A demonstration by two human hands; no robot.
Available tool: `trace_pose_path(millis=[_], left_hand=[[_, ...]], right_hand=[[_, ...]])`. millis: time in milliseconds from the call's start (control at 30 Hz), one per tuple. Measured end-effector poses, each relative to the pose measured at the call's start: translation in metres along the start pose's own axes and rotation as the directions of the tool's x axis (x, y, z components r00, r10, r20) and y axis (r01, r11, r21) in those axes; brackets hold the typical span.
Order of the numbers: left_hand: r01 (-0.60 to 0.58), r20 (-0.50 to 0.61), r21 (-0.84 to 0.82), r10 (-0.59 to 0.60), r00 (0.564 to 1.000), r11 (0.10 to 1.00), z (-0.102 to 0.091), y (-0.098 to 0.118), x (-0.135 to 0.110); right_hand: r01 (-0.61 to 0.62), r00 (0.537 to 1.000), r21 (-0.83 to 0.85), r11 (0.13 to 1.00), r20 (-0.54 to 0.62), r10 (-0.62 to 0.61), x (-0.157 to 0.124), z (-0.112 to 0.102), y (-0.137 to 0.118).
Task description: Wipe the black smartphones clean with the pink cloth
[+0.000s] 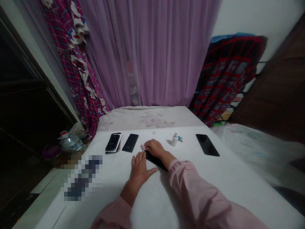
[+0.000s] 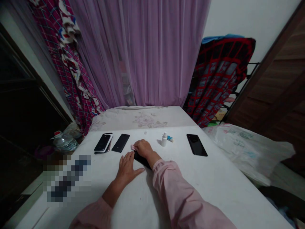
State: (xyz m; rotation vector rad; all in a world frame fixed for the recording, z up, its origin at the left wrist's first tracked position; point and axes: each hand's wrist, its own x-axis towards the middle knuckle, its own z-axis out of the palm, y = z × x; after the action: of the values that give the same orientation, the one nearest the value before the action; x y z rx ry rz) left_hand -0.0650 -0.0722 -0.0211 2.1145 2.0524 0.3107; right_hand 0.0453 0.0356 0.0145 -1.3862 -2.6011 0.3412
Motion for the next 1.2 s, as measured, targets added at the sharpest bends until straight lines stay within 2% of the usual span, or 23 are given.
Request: trace_pose_path(millis=[100, 200, 333, 433, 533, 600, 733, 800, 967, 1200], left_hand=[[-0.004, 0.006, -0.006, 0.004, 1.0, 1.0, -0.003, -0.001, 0.003], [0.013, -0.035, 0.0, -0.013, 0.999, 1.0, -0.003, -0.001, 0.0], [0.0, -0.05, -0.011, -0.001, 0.999, 1.0, 0.007, 0.017, -0.021], [-0.074, -0.053, -0.035, 0.072, 0.996, 0.997, 0.021, 0.042, -0.042], [-0.101, -0.054, -0.021, 0.099, 0.994, 0.995, 0.027, 0.055, -0.053], [-0.08, -0.04, 0.001, 0.08, 0.996, 0.997, 0.023, 0.051, -0.053], [-0.086, 0.011, 0.015, 0.086, 0.996, 0.996, 0.011, 0.025, -0.045], [-0.1, 0.001, 0.012, 0.1, 0.995, 0.995, 0.01, 0.014, -0.042], [-0.155, -0.101, 0.009, 0.156, 0.983, 0.988, 0.025, 0.003, -0.037], [-0.194, -0.118, -0.009, 0.192, 0.974, 0.981, 0.036, -0.003, -0.032]], right_hand=[[0.071, 0.997, 0.004, 0.997, 0.022, -0.071, -0.004, -0.007, 0.004], [0.034, 0.999, -0.021, 0.999, 0.009, -0.034, -0.014, -0.011, 0.007], [-0.165, 0.985, -0.069, 0.984, -0.061, 0.16, -0.04, -0.01, 0.017], [-0.346, 0.937, -0.081, 0.935, -0.087, 0.339, -0.062, -0.012, 0.027], [-0.434, 0.9, -0.06, 0.899, -0.078, 0.429, -0.082, -0.017, 0.035], [-0.458, 0.888, -0.035, 0.888, -0.072, 0.455, -0.096, -0.019, 0.037], [-0.469, 0.881, 0.004, 0.883, -0.065, 0.468, -0.122, -0.017, 0.034], [-0.468, 0.881, 0.0, 0.884, -0.083, 0.466, -0.128, -0.014, 0.03], [-0.498, 0.864, -0.033, 0.866, -0.099, 0.493, -0.114, -0.011, 0.023], [-0.433, 0.899, -0.029, 0.901, -0.081, 0.43, -0.067, -0.006, 0.023]])
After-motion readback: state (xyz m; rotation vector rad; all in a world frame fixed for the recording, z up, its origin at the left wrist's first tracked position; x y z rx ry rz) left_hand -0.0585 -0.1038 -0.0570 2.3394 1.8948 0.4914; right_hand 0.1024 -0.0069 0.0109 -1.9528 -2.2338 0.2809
